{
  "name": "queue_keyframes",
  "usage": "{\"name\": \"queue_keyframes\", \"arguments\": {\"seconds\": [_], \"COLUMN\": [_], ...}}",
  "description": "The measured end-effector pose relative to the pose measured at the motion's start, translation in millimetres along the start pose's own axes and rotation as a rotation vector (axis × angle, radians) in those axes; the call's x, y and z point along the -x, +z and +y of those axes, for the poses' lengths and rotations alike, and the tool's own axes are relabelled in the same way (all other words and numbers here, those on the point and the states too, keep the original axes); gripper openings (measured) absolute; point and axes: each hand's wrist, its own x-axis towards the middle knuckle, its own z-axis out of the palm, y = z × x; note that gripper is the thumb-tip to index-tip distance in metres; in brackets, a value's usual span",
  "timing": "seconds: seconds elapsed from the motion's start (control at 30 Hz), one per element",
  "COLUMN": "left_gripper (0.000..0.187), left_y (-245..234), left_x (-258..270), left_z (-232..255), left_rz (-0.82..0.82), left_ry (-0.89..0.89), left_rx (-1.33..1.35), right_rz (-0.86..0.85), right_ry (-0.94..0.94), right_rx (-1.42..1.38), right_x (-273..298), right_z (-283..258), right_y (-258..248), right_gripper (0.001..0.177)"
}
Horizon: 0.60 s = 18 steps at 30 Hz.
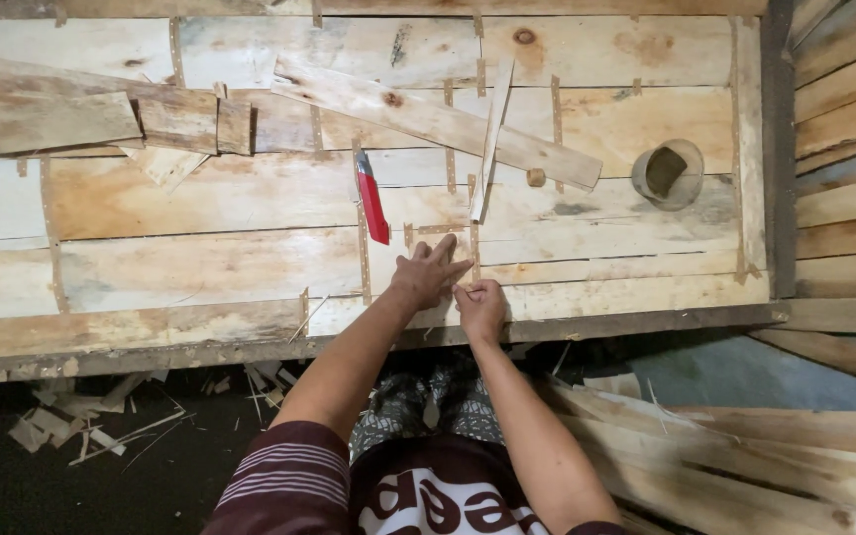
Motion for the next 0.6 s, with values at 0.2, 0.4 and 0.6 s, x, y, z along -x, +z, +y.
{"name": "queue_keyframes", "arguments": {"seconds": [0.2, 0.4, 0.6], "left_gripper": [0.084, 0.086, 0.102], "left_y": [-1.9, -0.8, -13.4], "left_x": [3.0, -0.2, 6.4], "left_z": [-1.2, -3.0, 3.7], "left_rz": [0.026, 0.022, -0.078], "left_ry": [0.010, 0.021, -0.008], "left_rx": [-0.005, -0.027, -0.074], "right_rz": [0.025, -0.042, -0.140], "right_ry": [-0.048, 0.083, 0.085], "right_rx": [-0.020, -0.295, -0.414], "right_x": [-2.2, 8.6, 15.7], "right_z": [22.6, -4.0, -13.1], "right_y": [9.4, -6.0, -8.4], "right_gripper": [0.034, 0.030, 0.024]}}
